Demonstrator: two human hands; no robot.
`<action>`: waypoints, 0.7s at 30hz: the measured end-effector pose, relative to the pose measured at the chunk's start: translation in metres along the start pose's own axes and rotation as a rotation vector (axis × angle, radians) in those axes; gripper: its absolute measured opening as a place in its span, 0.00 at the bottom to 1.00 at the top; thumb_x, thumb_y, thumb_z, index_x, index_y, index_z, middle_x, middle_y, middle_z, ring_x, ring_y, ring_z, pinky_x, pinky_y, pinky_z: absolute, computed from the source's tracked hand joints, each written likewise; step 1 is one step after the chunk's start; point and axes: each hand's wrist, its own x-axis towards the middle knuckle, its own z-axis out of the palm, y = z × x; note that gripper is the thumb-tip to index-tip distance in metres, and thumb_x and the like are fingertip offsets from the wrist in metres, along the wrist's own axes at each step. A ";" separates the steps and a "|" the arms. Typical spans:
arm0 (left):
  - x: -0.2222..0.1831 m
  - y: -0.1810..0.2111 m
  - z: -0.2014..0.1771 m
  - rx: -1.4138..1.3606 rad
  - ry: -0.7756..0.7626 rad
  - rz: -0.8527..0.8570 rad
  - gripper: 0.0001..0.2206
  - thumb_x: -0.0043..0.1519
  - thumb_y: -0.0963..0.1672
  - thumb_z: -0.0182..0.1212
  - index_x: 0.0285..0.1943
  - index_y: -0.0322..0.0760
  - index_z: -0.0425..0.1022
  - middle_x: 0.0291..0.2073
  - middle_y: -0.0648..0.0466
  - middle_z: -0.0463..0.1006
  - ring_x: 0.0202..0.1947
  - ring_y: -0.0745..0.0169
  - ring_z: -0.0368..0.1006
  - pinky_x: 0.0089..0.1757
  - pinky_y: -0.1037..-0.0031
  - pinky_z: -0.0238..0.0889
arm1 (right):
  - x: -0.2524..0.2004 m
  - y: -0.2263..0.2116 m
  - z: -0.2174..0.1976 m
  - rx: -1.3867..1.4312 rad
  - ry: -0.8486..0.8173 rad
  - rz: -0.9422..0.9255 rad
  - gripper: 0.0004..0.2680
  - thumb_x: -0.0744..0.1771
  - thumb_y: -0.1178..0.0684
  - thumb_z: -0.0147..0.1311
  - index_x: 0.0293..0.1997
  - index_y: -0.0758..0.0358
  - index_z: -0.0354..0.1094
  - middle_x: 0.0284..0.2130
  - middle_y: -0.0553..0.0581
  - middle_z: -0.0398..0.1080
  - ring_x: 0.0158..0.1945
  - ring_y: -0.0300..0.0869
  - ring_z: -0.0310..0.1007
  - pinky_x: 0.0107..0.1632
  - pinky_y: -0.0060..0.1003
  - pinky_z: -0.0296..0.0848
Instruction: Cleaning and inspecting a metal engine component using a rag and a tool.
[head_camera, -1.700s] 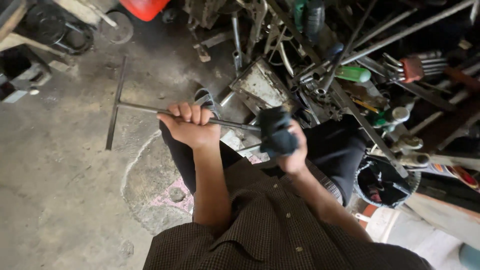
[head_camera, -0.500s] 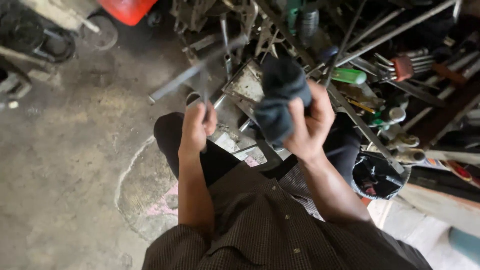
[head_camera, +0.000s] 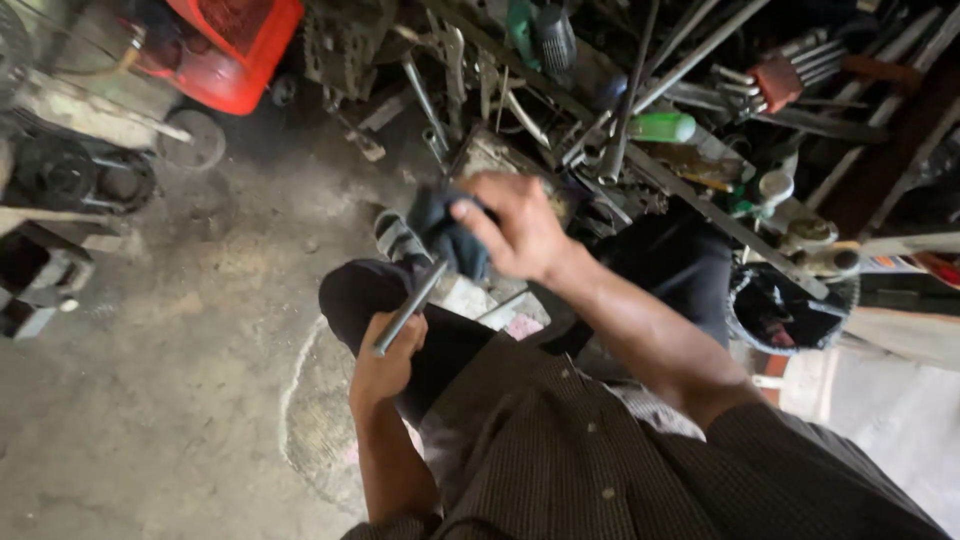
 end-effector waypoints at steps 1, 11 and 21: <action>0.008 0.006 0.002 0.007 -0.002 0.002 0.21 0.71 0.50 0.52 0.26 0.35 0.65 0.19 0.60 0.61 0.22 0.72 0.55 0.27 0.72 0.50 | 0.003 -0.008 -0.002 0.002 0.007 -0.003 0.09 0.72 0.51 0.50 0.42 0.68 0.72 0.32 0.62 0.72 0.36 0.53 0.76 0.43 0.47 0.76; 0.015 0.034 0.014 0.543 0.086 -0.006 0.14 0.67 0.45 0.53 0.37 0.26 0.73 0.23 0.35 0.69 0.22 0.39 0.69 0.29 0.57 0.59 | -0.012 0.008 -0.005 0.286 -0.025 0.055 0.10 0.72 0.52 0.50 0.46 0.70 0.72 0.34 0.62 0.76 0.34 0.47 0.78 0.39 0.40 0.75; 0.037 0.012 0.027 0.472 0.125 0.088 0.15 0.70 0.46 0.50 0.35 0.29 0.72 0.22 0.45 0.69 0.26 0.70 0.65 0.29 0.64 0.59 | 0.005 -0.007 -0.011 0.382 0.042 -0.148 0.09 0.73 0.53 0.48 0.48 0.70 0.69 0.41 0.63 0.75 0.42 0.51 0.77 0.47 0.40 0.74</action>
